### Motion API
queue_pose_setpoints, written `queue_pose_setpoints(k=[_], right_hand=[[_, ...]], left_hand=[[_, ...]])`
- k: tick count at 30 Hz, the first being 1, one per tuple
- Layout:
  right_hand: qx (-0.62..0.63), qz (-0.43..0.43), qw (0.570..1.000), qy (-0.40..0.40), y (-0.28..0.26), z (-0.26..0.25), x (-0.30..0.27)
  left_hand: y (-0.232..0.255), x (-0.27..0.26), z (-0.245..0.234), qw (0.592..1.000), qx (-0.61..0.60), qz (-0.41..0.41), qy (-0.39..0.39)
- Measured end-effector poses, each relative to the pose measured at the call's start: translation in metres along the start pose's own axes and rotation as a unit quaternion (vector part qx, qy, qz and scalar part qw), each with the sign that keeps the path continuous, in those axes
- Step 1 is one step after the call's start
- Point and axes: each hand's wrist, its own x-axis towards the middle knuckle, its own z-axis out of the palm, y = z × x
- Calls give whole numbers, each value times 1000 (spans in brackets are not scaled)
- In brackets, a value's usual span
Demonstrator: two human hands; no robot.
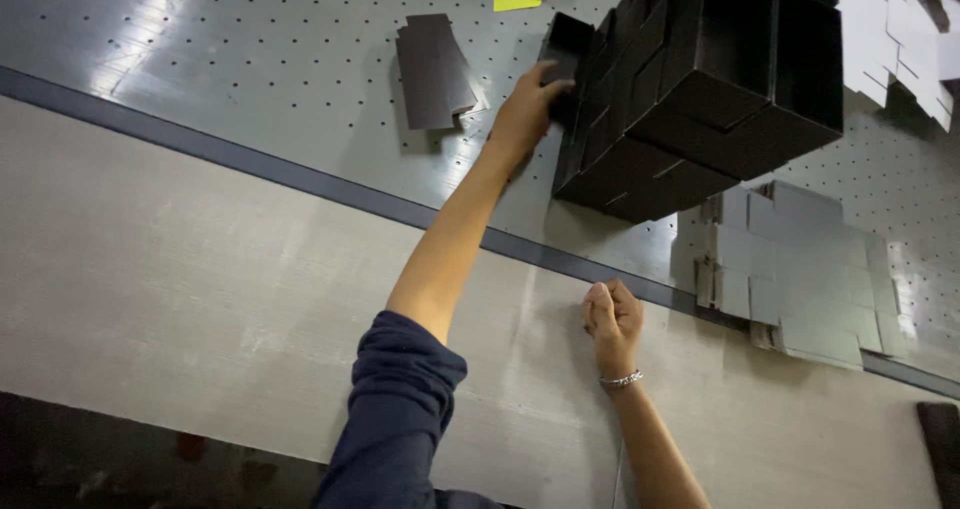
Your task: The person assembles small rectangular boxes from flat white cardboard sheets on a perforated metal workbench. They fold the flaps of the cardboard along pre-scored lines to form the box shape and then stack the finished boxes with others nearby.
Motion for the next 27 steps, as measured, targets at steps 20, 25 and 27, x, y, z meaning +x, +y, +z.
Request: queue_pose_setpoints(k=[20,25,27], right_hand=[[18,-5,1000,-10,38,-11,2],[1,-38,999,26,30,-27,12],[-119,-224,959,124,16,-40,27]], left_hand=[[-44,-108,-141,951,284,-71,103],[24,-143,-170,880,289,81,367],[20,-168,-169,885,277,105,359]])
